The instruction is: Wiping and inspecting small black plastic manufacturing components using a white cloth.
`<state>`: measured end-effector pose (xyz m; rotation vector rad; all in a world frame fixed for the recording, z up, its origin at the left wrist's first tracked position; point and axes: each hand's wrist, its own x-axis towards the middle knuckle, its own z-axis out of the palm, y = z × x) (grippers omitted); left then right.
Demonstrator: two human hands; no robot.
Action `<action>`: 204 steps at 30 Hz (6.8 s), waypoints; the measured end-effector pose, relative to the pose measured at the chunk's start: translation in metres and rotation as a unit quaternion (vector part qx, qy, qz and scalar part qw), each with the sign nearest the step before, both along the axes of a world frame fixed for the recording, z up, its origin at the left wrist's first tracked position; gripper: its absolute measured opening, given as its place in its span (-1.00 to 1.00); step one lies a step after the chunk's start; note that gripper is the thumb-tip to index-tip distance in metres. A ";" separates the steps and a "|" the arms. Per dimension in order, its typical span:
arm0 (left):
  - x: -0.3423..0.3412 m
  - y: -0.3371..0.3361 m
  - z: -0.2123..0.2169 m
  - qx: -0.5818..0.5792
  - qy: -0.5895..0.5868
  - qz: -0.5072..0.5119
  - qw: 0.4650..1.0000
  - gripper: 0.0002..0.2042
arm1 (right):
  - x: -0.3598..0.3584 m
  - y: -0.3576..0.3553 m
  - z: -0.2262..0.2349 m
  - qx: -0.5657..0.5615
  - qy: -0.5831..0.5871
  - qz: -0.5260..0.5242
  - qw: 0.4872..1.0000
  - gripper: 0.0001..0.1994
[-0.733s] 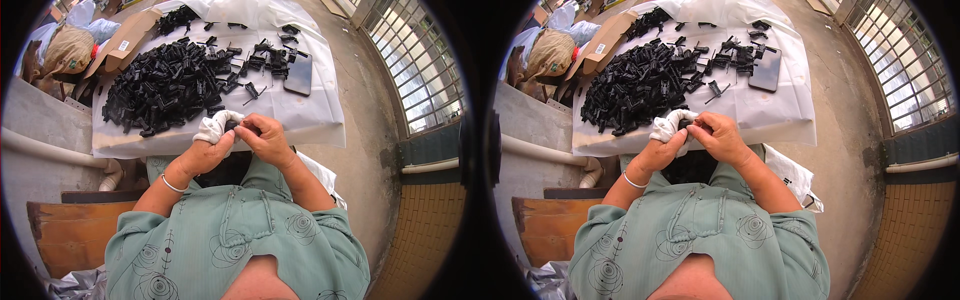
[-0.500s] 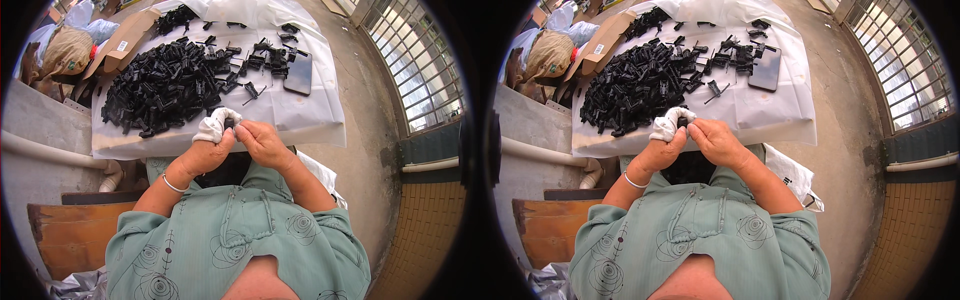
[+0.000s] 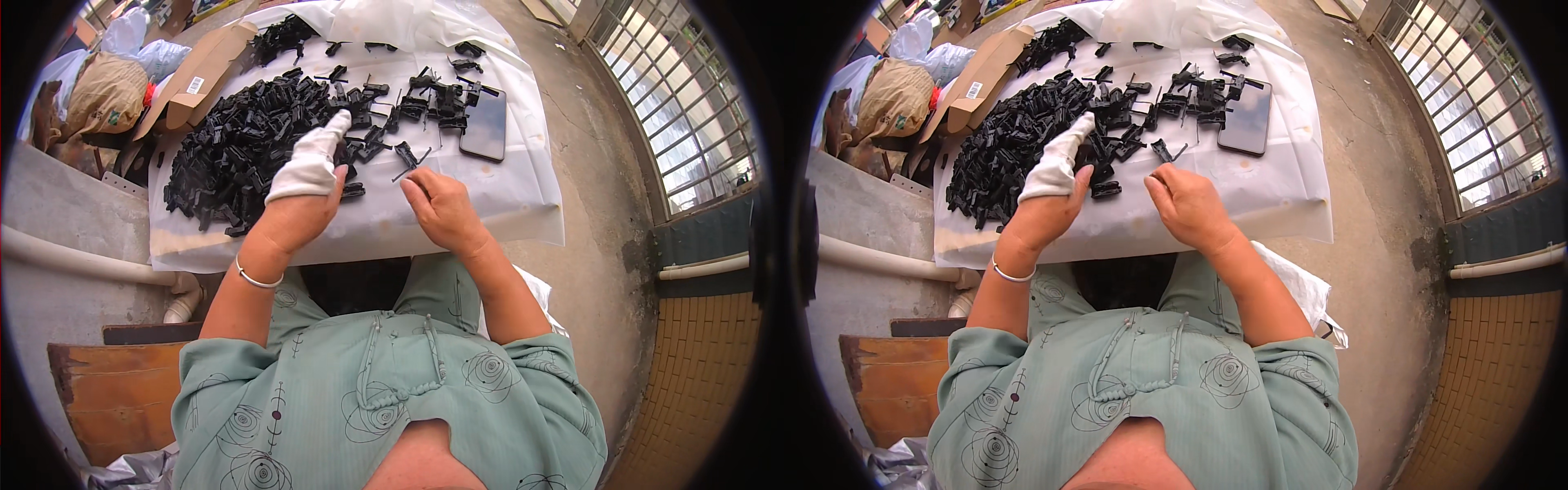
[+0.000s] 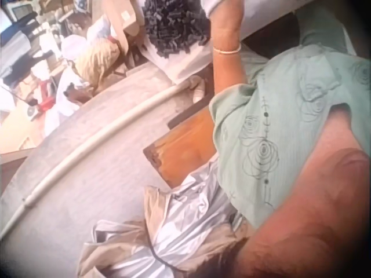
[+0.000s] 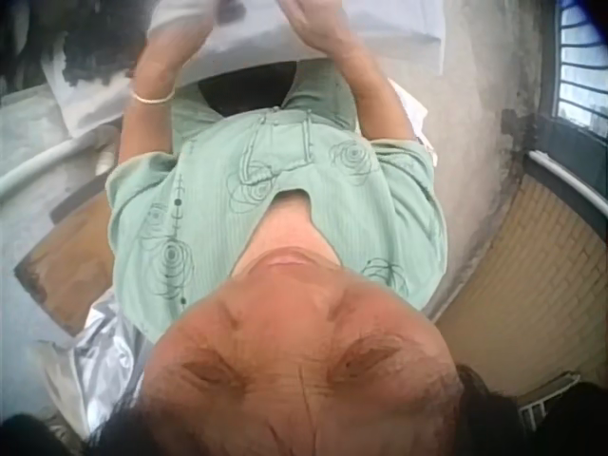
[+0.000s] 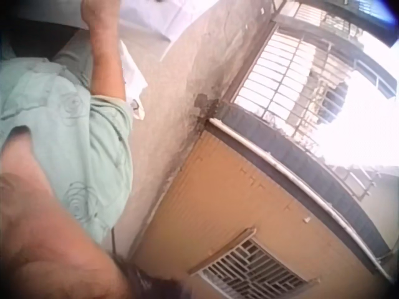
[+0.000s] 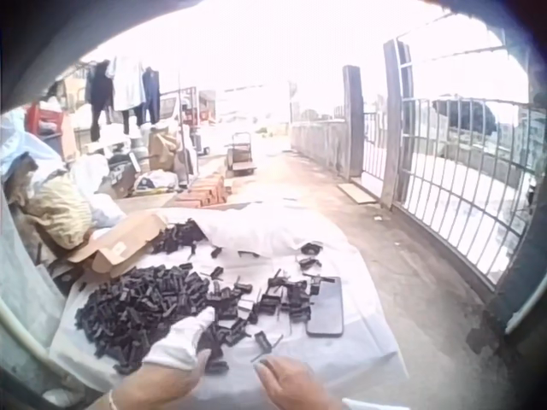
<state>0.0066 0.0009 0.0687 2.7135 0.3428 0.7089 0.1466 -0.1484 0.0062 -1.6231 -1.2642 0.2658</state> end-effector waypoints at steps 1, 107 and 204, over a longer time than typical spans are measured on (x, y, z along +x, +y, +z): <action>0.001 0.012 0.005 0.058 0.034 0.080 0.995 -0.42 | 0.012 0.000 0.004 -0.012 -0.095 -0.100 0.990 -0.89; 0.018 -0.016 -0.028 -0.414 -0.036 -0.028 0.909 -0.75 | -0.013 0.017 0.011 0.076 0.008 -0.038 0.996 -0.91; 0.007 -0.035 -0.020 -0.502 -0.046 -0.077 0.860 -0.78 | -0.015 0.003 0.025 0.073 0.120 -0.001 0.990 -0.83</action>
